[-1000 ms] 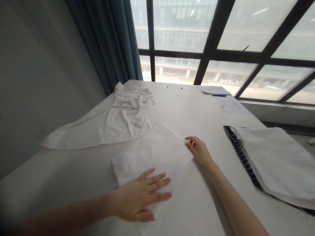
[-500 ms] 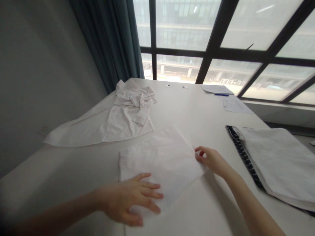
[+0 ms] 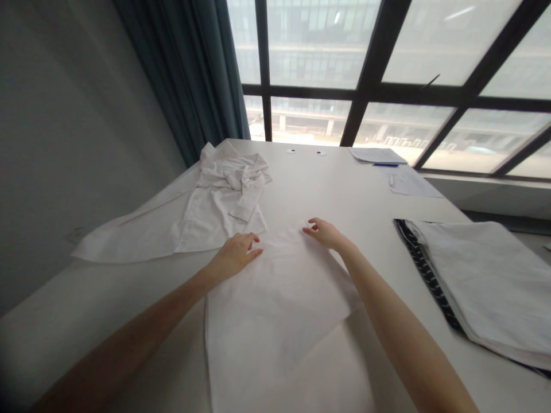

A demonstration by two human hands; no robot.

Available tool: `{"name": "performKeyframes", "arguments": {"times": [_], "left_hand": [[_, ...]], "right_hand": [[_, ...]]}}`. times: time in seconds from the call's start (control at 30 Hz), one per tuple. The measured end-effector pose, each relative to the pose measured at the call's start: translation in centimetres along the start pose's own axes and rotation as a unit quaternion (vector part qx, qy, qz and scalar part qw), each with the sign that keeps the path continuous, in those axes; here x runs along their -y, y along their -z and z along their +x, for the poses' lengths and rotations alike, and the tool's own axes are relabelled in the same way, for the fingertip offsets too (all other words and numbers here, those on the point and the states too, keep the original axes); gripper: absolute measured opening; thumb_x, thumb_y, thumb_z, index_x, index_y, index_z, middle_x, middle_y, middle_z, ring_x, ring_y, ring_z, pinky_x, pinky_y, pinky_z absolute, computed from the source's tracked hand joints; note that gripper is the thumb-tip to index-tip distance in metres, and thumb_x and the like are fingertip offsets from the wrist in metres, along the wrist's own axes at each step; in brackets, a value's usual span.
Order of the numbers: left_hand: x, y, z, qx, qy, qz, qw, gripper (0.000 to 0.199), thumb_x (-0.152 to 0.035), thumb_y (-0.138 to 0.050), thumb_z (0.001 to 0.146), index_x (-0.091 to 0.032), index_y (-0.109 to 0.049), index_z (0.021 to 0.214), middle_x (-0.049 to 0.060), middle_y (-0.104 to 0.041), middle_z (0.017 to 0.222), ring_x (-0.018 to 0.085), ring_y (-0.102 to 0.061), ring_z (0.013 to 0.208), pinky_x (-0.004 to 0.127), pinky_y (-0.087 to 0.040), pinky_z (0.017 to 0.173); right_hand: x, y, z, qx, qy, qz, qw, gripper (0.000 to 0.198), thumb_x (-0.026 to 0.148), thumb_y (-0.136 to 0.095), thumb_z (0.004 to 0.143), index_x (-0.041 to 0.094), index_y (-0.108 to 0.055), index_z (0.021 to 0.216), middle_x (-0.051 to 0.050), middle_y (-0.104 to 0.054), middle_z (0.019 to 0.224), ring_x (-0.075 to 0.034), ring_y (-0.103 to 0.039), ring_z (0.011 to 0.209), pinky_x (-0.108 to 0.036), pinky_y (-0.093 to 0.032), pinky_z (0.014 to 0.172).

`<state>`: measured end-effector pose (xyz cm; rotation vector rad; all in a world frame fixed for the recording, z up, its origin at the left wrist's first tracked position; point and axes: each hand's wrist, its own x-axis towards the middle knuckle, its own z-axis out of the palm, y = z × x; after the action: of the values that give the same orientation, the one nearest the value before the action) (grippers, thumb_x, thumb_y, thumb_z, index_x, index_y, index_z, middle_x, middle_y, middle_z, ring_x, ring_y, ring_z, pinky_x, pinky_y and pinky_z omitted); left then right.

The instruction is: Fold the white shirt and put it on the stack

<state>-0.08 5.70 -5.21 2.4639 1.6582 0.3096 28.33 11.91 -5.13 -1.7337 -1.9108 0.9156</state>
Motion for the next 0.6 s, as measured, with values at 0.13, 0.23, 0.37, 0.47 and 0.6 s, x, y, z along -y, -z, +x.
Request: {"name": "performKeyframes", "arguments": {"times": [0.13,0.23,0.37,0.47,0.6], "left_hand": [[-0.1,-0.3,0.4,0.027,0.004,-0.019,0.999,0.025,-0.037,-0.053,0.091,-0.017,-0.061,0.103,0.007,-0.066,0.094,0.024,-0.059,0.097,0.035,-0.042,0.086],[0.3,-0.2,0.8,0.052,-0.010,-0.031,0.998,0.024,-0.037,-0.053,0.091,-0.016,-0.064,0.093,0.008,-0.066,0.095,0.023,-0.058,0.096,0.033,-0.041,0.085],[0.8,0.6,0.9,0.077,-0.020,-0.111,0.991,0.019,-0.034,-0.055,0.088,-0.016,-0.062,0.085,0.005,-0.064,0.086,0.020,-0.057,0.084,0.028,-0.040,0.075],[0.6,1.4,0.7,0.084,-0.027,-0.201,0.976,0.017,-0.034,-0.053,0.088,-0.018,-0.058,0.085,0.000,-0.061,0.079,0.016,-0.056,0.074,0.025,-0.038,0.067],[-0.2,2.3,0.2,0.059,-0.025,-0.205,0.977,0.020,-0.040,-0.052,0.089,-0.021,-0.056,0.089,-0.002,-0.060,0.076,0.016,-0.055,0.072,0.024,-0.036,0.065]], "right_hand": [[0.6,-1.0,1.3,0.038,0.001,0.055,0.998,0.036,0.049,-0.068,0.074,0.017,-0.067,0.088,-0.009,-0.068,0.080,-0.019,-0.060,0.067,-0.030,-0.047,0.060],[1.2,-0.9,0.3,0.058,0.025,0.104,0.993,0.034,0.049,-0.063,0.076,0.018,-0.064,0.088,-0.005,-0.065,0.074,-0.017,-0.057,0.064,-0.028,-0.045,0.057],[1.4,-0.5,-2.0,0.036,0.066,0.171,0.982,0.036,0.050,-0.061,0.076,0.021,-0.055,0.097,0.003,-0.053,0.067,-0.012,-0.047,0.057,-0.024,-0.036,0.052],[1.1,-0.1,-3.5,0.012,0.098,0.208,0.973,0.034,0.047,-0.064,0.075,0.023,-0.050,0.096,0.008,-0.041,0.060,-0.010,-0.037,0.053,-0.023,-0.028,0.049],[0.7,0.7,-5.5,-0.011,0.162,0.267,0.950,0.031,0.040,-0.069,0.075,0.024,-0.044,0.084,0.004,-0.054,0.076,-0.012,-0.046,0.065,-0.024,-0.035,0.059]]}}
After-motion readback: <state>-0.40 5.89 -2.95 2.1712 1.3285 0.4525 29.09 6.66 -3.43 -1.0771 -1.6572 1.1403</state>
